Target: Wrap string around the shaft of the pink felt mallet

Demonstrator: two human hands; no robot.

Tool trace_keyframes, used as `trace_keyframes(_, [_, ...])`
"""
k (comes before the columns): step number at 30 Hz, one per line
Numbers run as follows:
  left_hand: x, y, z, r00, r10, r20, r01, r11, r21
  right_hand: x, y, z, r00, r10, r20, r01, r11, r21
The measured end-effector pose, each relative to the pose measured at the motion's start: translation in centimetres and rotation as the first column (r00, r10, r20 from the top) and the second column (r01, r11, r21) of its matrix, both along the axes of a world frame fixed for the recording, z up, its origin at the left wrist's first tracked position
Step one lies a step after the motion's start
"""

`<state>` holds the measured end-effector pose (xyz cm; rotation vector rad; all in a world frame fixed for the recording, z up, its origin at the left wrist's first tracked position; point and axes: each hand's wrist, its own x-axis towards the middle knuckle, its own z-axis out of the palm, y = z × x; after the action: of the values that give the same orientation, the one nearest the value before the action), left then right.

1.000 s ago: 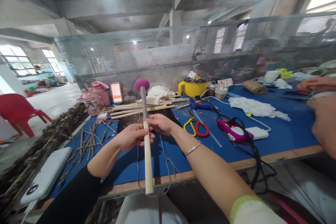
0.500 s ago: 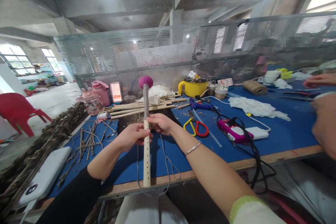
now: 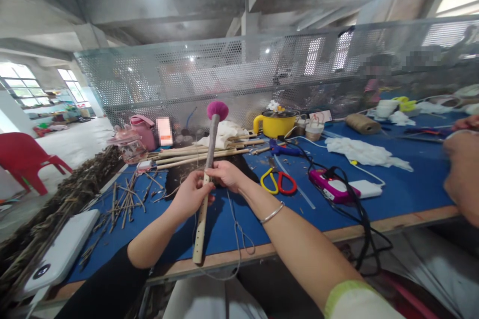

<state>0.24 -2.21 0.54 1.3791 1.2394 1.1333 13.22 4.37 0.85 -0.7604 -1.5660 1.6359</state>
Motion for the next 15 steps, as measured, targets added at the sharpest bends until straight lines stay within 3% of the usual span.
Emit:
trace_keyframes(4, [0.5, -0.1, 0.2, 0.990, 0.094, 0.108, -0.090, 0.995, -0.047, -0.5, -0.6, 0.4, 1.000, -0.016, 0.024, 0.015, 0.997, 0.073])
trace_keyframes(11, [-0.4, 0.4, 0.7, 0.976, 0.106, 0.192, -0.098, 0.994, -0.048, 1.0, 0.7, -0.1, 0.996, -0.064, 0.066, 0.055, 0.989, 0.135])
trace_keyframes(15, [-1.3, 0.9, 1.1, 0.978, 0.105, 0.180, -0.105, 0.994, -0.014, 1.9, -0.1, 1.6, 0.993, 0.104, 0.054, -0.105, 0.994, 0.019])
